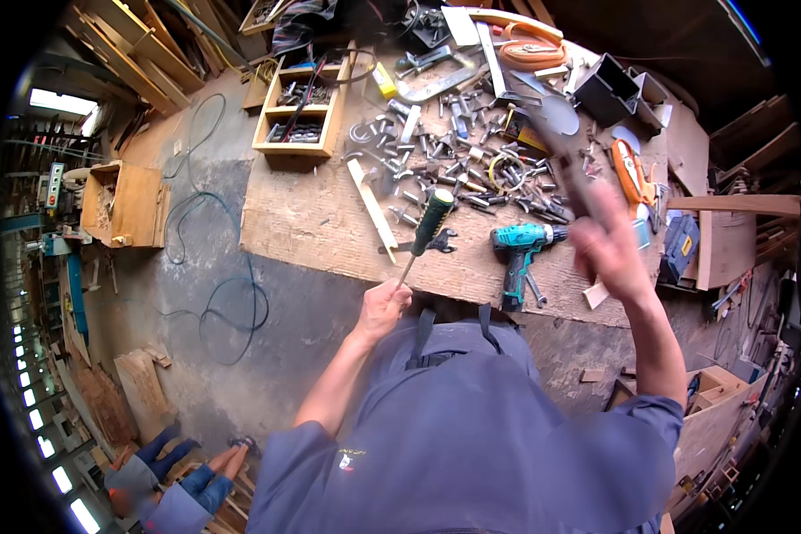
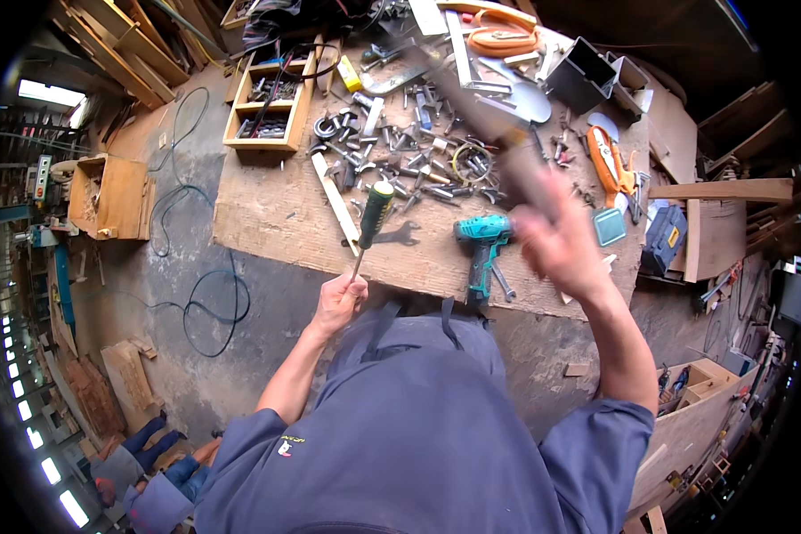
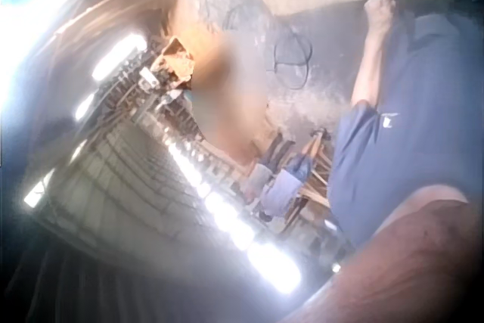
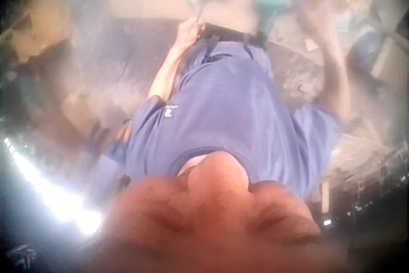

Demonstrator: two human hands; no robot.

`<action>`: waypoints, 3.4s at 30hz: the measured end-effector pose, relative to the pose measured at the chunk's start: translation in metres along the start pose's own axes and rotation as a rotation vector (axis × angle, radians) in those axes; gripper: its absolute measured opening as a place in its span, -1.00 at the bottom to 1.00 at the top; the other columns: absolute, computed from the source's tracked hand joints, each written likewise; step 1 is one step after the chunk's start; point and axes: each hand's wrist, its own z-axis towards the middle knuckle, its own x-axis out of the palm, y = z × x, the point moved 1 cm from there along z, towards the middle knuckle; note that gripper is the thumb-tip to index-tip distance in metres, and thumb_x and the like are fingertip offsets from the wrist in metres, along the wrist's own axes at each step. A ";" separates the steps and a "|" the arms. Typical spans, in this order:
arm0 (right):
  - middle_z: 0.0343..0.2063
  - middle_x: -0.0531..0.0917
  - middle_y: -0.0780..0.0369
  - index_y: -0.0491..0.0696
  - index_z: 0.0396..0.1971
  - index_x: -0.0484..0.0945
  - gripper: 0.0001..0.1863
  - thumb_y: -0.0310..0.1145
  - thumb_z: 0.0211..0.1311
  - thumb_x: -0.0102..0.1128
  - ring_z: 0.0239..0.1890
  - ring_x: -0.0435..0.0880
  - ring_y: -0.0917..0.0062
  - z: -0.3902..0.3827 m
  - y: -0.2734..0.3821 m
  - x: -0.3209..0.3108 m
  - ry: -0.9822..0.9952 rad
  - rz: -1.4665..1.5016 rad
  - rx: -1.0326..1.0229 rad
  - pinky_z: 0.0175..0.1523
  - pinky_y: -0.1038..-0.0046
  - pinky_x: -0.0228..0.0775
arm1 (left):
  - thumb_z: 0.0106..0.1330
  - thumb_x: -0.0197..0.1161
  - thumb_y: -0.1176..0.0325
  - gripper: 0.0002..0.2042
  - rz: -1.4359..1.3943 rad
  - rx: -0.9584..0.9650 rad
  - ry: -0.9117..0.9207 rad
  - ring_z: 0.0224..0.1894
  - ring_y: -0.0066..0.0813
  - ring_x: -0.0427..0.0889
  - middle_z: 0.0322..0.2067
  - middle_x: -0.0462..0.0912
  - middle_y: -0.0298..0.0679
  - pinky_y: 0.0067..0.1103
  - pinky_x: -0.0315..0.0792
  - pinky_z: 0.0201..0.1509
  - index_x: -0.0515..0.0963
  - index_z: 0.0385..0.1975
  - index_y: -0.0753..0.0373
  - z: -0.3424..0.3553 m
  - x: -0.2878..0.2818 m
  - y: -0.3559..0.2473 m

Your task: The person adjusts a vertical woodworking machine using a wrench and screwdriver, then retrieves a wooden plank and positions it under the machine's cutter. They manipulate the plank against the spinning tool to shape its edge while another person works nearby.

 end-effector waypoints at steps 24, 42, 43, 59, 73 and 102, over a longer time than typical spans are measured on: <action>-0.54 0.52 0.30 -0.18 0.26 0.26 -0.43 -0.35 0.26 0.08 -0.67 0.41 0.73 -0.036 0.096 -0.001 -0.255 0.089 -0.323 -0.60 0.67 0.24 | 0.29 0.20 0.60 -0.97 0.067 0.539 0.005 -0.47 -0.37 0.51 -0.49 0.48 -0.14 -0.50 0.42 -0.35 0.49 -0.36 0.37 0.065 0.024 -0.055; -0.31 0.66 0.04 -0.18 0.19 0.35 -0.40 -0.44 0.12 0.28 -0.49 0.64 0.39 -0.023 0.073 0.017 0.012 -0.642 -0.500 -0.35 0.47 0.48 | 0.29 0.22 0.60 -0.95 0.093 0.553 -0.044 -0.47 -0.29 0.60 -0.53 0.51 -0.11 -0.45 0.47 -0.38 0.49 -0.38 0.36 0.093 0.016 -0.057; -0.35 0.64 0.10 -0.17 0.19 0.35 -0.42 -0.44 0.13 0.24 -0.54 0.59 0.47 -0.027 0.080 0.017 -0.076 -0.407 -0.361 -0.42 0.53 0.42 | 0.28 0.23 0.60 -0.95 0.106 0.515 -0.054 -0.46 -0.26 0.61 -0.52 0.52 -0.10 -0.45 0.48 -0.36 0.50 -0.38 0.36 0.091 0.013 -0.052; -0.54 0.59 0.19 -0.20 -0.04 0.44 -0.56 -0.14 0.33 0.27 -0.71 0.51 0.56 0.044 -0.180 0.016 -0.477 -0.261 0.133 -0.61 0.47 0.30 | 0.50 0.13 0.11 -0.61 0.104 0.148 -0.236 -0.47 -0.63 0.49 -0.57 0.53 -0.39 -0.61 0.37 -0.36 0.55 -0.49 0.30 0.066 -0.100 0.009; -0.22 0.55 0.12 -0.05 -0.27 0.52 -0.66 -0.34 -0.06 0.44 -0.24 0.61 0.20 0.066 -0.183 0.205 0.098 -0.905 -0.590 -0.26 0.23 0.55 | 0.50 0.09 0.01 -0.63 -0.644 -0.119 -0.362 -0.59 -0.69 0.44 -0.53 0.54 -0.30 -0.74 0.22 -0.65 0.43 -0.43 0.20 -0.028 -0.064 0.049; -0.31 0.65 0.09 -0.05 -0.24 0.60 -0.81 -0.50 0.11 0.25 -0.29 0.67 0.13 0.344 -0.042 0.377 -0.223 -0.459 -0.807 -0.17 0.18 0.53 | 0.47 0.10 0.28 -0.79 -0.932 -0.180 -0.931 -0.42 -0.30 0.55 -0.44 0.52 -0.12 -0.48 0.41 -0.54 0.42 -0.37 0.28 -0.234 -0.024 0.024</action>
